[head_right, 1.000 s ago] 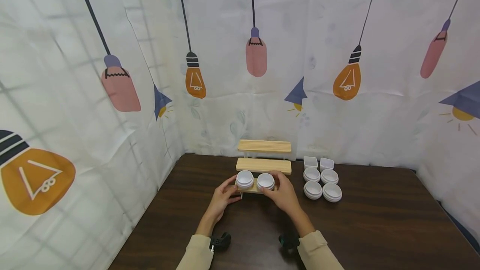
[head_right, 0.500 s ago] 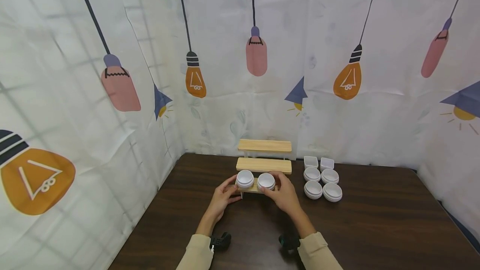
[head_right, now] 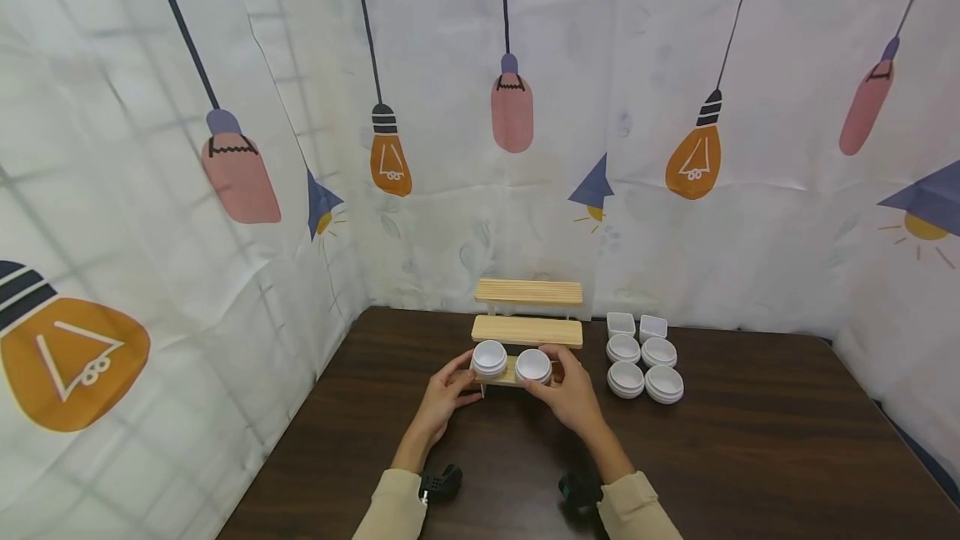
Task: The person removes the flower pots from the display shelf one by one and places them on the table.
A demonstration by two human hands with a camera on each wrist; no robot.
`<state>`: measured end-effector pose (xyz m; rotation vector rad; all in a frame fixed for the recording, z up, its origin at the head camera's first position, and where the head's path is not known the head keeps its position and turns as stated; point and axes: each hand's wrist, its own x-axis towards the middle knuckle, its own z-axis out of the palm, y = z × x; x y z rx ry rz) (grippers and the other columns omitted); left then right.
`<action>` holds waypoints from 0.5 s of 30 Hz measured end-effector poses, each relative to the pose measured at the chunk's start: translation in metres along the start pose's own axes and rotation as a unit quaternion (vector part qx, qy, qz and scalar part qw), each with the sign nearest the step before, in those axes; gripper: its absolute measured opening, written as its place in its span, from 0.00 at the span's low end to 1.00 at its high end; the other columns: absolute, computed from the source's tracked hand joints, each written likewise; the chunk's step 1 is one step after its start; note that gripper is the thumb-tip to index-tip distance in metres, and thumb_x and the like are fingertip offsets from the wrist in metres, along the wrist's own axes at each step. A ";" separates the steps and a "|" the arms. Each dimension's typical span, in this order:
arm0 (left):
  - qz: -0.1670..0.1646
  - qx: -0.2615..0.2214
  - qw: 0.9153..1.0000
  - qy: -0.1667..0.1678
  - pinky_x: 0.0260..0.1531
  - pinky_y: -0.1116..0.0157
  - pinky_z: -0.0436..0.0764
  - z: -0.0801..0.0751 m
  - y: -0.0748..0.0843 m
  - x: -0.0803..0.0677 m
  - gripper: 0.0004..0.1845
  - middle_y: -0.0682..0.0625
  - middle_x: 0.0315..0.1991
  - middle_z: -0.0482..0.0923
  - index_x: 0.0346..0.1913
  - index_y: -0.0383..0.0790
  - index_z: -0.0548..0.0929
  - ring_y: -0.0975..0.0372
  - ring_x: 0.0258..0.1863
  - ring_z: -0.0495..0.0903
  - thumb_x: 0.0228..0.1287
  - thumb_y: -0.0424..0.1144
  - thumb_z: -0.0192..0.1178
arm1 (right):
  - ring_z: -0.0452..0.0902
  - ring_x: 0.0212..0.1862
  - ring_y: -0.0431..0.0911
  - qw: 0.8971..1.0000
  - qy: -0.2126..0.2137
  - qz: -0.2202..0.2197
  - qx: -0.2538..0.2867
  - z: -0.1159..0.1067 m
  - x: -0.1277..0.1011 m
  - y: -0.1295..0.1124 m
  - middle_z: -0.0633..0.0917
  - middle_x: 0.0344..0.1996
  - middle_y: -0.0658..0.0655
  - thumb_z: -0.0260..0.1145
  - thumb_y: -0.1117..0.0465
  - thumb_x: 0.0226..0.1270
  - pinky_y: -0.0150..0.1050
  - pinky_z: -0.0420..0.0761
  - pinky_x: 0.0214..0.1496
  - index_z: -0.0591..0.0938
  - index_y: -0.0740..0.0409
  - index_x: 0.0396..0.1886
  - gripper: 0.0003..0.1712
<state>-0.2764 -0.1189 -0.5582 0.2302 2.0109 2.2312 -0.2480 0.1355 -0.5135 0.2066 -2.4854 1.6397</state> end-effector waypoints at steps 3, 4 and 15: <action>0.001 0.003 1.000 -0.001 0.54 0.54 0.88 0.000 0.000 -0.001 0.25 0.39 0.56 0.81 0.76 0.43 0.69 0.58 0.52 0.84 0.80 0.39 0.54 | 0.80 0.55 0.50 1.000 0.005 0.001 0.006 -0.001 -0.002 -0.001 0.84 0.55 0.58 0.81 0.55 0.58 0.38 0.82 0.53 0.78 0.52 0.63 0.34; 0.002 0.004 1.000 -0.001 0.54 0.54 0.88 0.000 0.000 -0.001 0.25 0.39 0.57 0.80 0.76 0.43 0.69 0.58 0.52 0.84 0.80 0.40 0.54 | 0.80 0.55 0.51 1.000 0.007 0.001 0.006 -0.001 -0.002 -0.001 0.84 0.55 0.58 0.81 0.56 0.58 0.37 0.83 0.52 0.78 0.52 0.64 0.35; 0.004 0.005 1.000 0.000 0.54 0.54 0.88 0.000 0.001 -0.002 0.25 0.38 0.56 0.80 0.76 0.42 0.69 0.58 0.52 0.83 0.80 0.39 0.54 | 0.80 0.55 0.53 1.000 0.013 -0.002 0.021 -0.009 -0.006 -0.002 0.82 0.56 0.58 0.81 0.58 0.57 0.42 0.85 0.54 0.78 0.53 0.64 0.35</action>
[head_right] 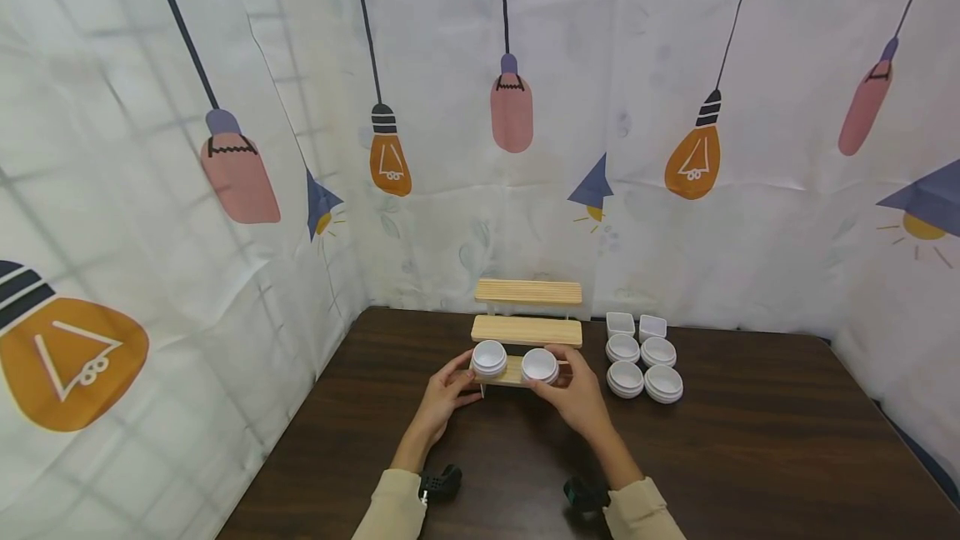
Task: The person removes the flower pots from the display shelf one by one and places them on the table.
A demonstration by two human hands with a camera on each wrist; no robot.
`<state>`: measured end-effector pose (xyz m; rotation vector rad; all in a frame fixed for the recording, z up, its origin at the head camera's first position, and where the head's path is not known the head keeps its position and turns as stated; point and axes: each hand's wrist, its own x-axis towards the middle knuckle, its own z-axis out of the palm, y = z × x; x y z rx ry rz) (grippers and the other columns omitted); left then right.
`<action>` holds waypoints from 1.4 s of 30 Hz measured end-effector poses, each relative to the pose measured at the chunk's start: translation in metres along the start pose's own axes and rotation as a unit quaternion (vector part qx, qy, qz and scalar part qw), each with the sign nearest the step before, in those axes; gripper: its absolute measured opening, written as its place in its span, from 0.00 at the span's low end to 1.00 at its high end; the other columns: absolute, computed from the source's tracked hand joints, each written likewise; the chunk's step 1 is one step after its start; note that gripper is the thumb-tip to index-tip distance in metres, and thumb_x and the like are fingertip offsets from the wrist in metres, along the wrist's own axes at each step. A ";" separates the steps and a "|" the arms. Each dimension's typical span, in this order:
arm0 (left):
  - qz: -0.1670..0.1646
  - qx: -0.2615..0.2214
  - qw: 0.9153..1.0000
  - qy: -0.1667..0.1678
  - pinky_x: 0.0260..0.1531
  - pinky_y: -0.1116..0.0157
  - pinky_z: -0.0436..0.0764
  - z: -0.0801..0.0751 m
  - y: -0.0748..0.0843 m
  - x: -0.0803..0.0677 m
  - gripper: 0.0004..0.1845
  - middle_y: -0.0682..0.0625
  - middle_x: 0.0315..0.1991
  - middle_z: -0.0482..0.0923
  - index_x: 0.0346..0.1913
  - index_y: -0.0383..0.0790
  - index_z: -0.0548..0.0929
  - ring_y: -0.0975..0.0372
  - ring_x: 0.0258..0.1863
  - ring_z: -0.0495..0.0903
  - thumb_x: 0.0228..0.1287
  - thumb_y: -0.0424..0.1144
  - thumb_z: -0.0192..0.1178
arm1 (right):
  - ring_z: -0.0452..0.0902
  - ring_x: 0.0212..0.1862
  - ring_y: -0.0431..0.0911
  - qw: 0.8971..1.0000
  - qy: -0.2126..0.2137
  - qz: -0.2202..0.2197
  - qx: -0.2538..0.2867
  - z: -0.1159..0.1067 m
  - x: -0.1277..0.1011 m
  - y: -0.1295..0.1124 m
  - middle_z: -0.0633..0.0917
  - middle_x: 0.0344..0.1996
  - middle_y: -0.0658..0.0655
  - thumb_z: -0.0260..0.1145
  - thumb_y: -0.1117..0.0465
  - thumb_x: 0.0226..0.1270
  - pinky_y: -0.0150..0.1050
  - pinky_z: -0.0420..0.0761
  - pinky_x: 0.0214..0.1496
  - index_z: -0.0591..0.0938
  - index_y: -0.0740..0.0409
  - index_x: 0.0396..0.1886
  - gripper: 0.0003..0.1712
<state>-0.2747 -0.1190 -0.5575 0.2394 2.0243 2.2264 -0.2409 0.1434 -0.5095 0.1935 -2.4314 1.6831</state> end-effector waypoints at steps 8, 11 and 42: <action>0.000 0.000 1.000 -0.001 0.54 0.54 0.88 0.000 -0.001 0.001 0.25 0.38 0.57 0.80 0.76 0.42 0.70 0.58 0.53 0.83 0.80 0.39 0.55 | 0.79 0.53 0.51 1.000 -0.002 -0.002 -0.002 -0.005 -0.003 0.001 0.82 0.56 0.58 0.81 0.57 0.57 0.35 0.84 0.52 0.77 0.52 0.65 0.36; -0.002 -0.002 1.000 0.000 0.54 0.55 0.88 0.000 -0.001 0.002 0.25 0.39 0.57 0.80 0.75 0.43 0.70 0.58 0.53 0.83 0.80 0.39 0.55 | 0.79 0.53 0.50 1.000 -0.003 -0.003 -0.004 -0.007 -0.004 0.002 0.82 0.56 0.58 0.81 0.57 0.58 0.31 0.83 0.51 0.77 0.53 0.65 0.36; -0.001 0.000 1.000 -0.001 0.54 0.54 0.88 0.000 0.002 -0.001 0.26 0.40 0.55 0.81 0.76 0.43 0.70 0.55 0.53 0.84 0.79 0.40 0.56 | 0.79 0.48 0.39 1.000 0.013 -0.007 0.003 -0.037 -0.025 0.005 0.82 0.54 0.62 0.81 0.59 0.58 0.27 0.83 0.47 0.77 0.59 0.65 0.36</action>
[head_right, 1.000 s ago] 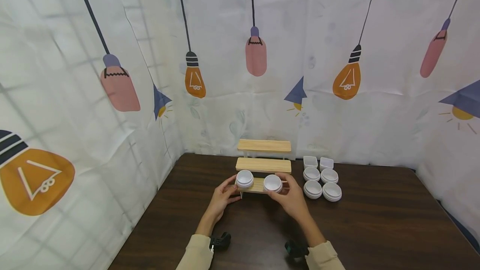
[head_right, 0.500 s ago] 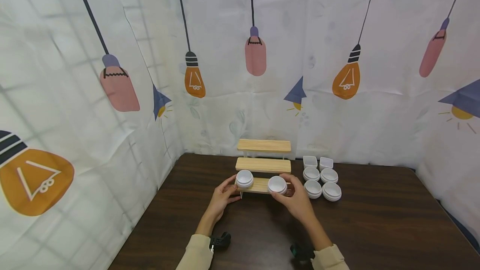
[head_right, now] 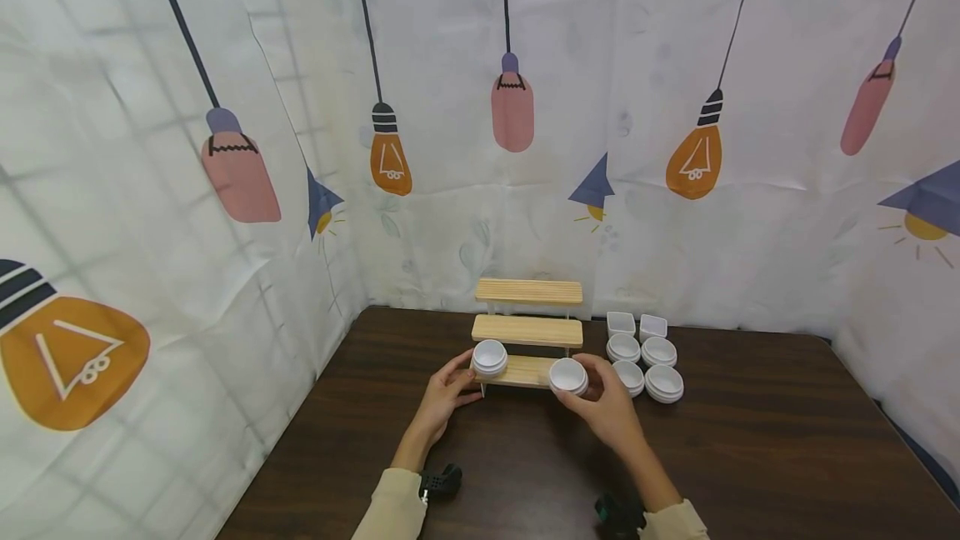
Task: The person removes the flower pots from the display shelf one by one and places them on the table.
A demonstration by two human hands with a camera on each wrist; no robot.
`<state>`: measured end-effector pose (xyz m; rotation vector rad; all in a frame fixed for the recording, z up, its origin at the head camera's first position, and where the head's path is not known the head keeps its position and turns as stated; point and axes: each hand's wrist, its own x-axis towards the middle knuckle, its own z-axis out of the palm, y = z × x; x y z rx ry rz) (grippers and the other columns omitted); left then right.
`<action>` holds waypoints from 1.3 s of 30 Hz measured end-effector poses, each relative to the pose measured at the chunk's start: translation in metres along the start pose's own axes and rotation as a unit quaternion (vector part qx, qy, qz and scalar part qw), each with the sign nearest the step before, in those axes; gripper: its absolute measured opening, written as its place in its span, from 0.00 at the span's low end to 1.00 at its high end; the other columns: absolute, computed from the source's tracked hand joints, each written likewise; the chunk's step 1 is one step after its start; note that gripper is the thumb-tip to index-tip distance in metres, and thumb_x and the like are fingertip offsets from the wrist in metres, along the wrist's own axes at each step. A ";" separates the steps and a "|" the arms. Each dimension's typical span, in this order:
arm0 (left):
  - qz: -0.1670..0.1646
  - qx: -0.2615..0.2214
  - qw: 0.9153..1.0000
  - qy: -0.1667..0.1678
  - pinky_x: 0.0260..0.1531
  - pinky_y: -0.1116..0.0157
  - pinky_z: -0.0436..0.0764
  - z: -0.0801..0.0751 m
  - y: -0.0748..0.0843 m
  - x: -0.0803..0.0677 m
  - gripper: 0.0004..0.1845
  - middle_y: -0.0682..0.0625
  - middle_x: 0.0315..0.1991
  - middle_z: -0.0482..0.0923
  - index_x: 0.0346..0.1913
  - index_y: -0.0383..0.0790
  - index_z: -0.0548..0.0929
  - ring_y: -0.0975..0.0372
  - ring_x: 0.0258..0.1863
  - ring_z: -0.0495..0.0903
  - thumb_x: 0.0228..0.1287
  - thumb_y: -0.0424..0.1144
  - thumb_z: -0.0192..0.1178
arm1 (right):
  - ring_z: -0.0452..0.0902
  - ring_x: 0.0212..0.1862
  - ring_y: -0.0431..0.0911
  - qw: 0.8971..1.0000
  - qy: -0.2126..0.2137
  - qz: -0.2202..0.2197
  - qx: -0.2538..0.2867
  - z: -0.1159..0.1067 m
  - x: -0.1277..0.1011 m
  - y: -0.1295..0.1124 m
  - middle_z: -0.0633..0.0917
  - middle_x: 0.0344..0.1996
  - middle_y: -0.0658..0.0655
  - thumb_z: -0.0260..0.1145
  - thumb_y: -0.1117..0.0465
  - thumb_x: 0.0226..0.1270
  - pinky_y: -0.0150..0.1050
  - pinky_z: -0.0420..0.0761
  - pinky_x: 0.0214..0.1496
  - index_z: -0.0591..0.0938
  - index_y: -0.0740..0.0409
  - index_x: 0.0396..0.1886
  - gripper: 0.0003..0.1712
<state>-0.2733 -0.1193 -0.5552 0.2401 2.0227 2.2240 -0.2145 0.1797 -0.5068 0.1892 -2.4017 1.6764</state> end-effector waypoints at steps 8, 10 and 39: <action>-0.001 -0.004 1.000 0.002 0.53 0.55 0.88 0.000 0.000 0.000 0.26 0.40 0.55 0.81 0.76 0.42 0.70 0.58 0.51 0.84 0.79 0.40 0.56 | 0.79 0.47 0.43 1.000 0.012 0.004 -0.015 -0.009 -0.005 0.007 0.81 0.53 0.61 0.81 0.59 0.58 0.28 0.85 0.46 0.76 0.60 0.65 0.36; -0.002 -0.003 1.000 0.003 0.53 0.55 0.88 0.000 0.000 0.000 0.26 0.40 0.55 0.81 0.76 0.42 0.70 0.57 0.52 0.85 0.79 0.40 0.56 | 0.79 0.47 0.43 1.000 0.013 0.003 -0.019 -0.011 -0.007 0.008 0.81 0.54 0.61 0.81 0.58 0.58 0.29 0.85 0.46 0.76 0.59 0.65 0.36; -0.004 0.000 1.000 0.004 0.54 0.55 0.88 0.000 -0.001 0.001 0.26 0.38 0.57 0.80 0.76 0.43 0.70 0.55 0.52 0.84 0.79 0.40 0.56 | 0.78 0.45 0.30 1.000 0.022 0.013 -0.010 -0.035 -0.024 0.023 0.80 0.56 0.63 0.79 0.64 0.59 0.28 0.85 0.42 0.75 0.62 0.66 0.36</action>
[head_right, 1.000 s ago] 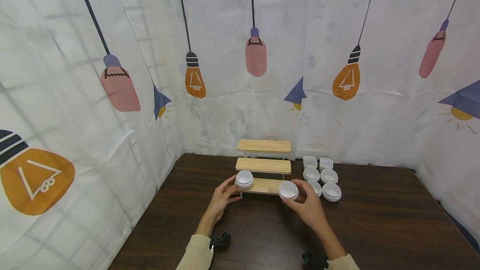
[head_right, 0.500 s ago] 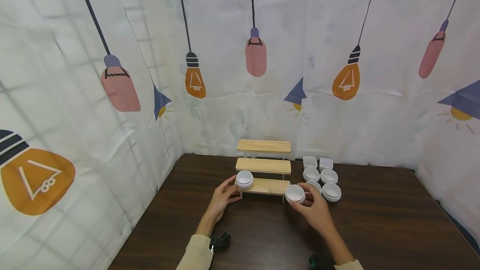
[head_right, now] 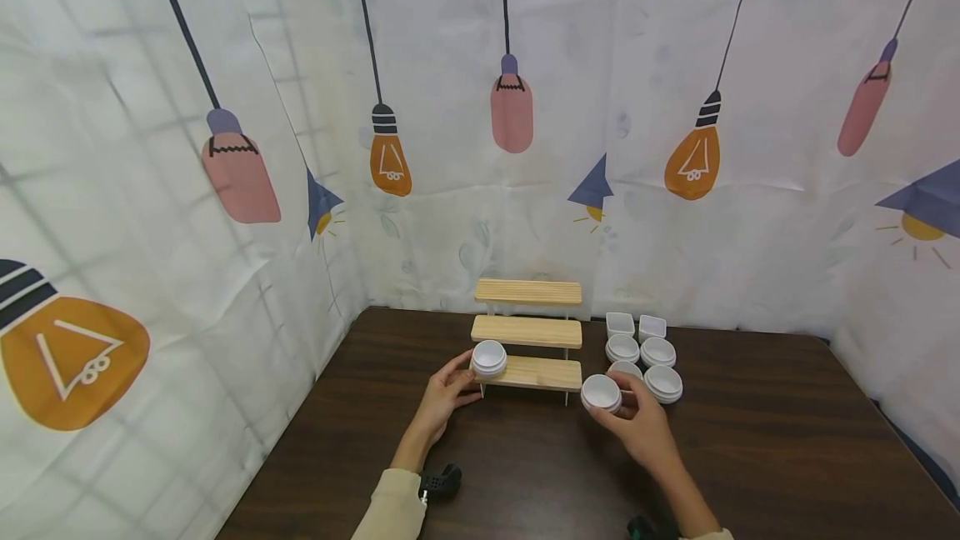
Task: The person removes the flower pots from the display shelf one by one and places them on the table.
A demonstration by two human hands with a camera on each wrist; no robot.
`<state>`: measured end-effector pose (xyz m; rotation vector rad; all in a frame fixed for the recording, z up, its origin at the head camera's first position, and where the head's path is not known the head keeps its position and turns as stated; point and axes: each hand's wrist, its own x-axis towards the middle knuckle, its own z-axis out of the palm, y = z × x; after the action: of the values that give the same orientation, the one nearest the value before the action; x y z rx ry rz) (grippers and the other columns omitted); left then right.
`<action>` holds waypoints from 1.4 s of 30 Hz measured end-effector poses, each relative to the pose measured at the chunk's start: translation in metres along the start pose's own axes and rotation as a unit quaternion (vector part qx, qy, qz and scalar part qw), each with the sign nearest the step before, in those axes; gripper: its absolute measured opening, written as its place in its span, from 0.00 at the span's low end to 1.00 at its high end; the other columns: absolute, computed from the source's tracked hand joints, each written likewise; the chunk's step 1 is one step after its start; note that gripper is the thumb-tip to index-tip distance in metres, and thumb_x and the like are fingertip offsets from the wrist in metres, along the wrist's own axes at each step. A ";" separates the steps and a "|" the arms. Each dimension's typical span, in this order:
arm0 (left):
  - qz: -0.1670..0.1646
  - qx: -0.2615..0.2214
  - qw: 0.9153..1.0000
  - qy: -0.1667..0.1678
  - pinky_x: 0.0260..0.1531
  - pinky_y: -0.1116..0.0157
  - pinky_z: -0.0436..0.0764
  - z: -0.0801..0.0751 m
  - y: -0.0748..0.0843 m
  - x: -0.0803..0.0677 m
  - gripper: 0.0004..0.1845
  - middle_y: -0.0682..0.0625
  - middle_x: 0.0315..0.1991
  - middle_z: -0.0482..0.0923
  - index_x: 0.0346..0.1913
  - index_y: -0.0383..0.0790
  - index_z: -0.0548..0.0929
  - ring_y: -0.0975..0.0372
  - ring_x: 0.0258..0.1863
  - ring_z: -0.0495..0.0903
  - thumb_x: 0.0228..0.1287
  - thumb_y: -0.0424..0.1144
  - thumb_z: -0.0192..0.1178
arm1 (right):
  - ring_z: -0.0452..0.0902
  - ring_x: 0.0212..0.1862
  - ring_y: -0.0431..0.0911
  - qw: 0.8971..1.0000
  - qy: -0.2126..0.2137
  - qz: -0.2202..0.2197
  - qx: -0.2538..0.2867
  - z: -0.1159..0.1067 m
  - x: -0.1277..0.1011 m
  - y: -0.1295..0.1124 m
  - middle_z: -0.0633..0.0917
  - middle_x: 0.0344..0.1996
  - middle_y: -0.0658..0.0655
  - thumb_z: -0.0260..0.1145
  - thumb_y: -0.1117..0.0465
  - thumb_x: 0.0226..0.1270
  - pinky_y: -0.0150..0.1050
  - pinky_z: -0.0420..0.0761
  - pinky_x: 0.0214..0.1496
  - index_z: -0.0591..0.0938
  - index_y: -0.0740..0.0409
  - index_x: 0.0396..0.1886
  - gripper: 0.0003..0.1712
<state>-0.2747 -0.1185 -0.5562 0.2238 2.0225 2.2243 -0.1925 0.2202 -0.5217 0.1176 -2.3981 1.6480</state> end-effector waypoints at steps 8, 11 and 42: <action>-0.002 -0.001 1.000 0.001 0.54 0.55 0.88 0.000 0.001 0.000 0.26 0.38 0.57 0.80 0.76 0.43 0.70 0.56 0.52 0.84 0.79 0.40 0.56 | 0.78 0.44 0.29 1.000 0.009 -0.021 -0.019 -0.008 -0.003 0.011 0.80 0.55 0.62 0.79 0.65 0.59 0.26 0.84 0.41 0.76 0.64 0.65 0.35; -0.003 -0.001 1.000 0.000 0.54 0.55 0.88 0.000 0.001 0.000 0.26 0.38 0.57 0.80 0.76 0.43 0.70 0.56 0.52 0.84 0.79 0.40 0.56 | 0.77 0.44 0.29 0.999 0.009 -0.013 -0.030 -0.011 -0.004 0.014 0.80 0.54 0.62 0.79 0.65 0.59 0.25 0.84 0.42 0.76 0.64 0.65 0.35; 0.003 -0.002 1.000 -0.003 0.54 0.54 0.88 -0.001 0.000 -0.001 0.27 0.38 0.56 0.80 0.76 0.41 0.69 0.48 0.55 0.83 0.79 0.40 0.56 | 0.79 0.41 0.29 0.996 -0.024 0.031 -0.078 -0.038 -0.005 0.027 0.81 0.55 0.67 0.78 0.59 0.62 0.28 0.83 0.40 0.74 0.65 0.65 0.35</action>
<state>-0.2737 -0.1195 -0.5560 0.2364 2.0166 2.2291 -0.1873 0.2649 -0.5350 0.0562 -2.5812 1.4910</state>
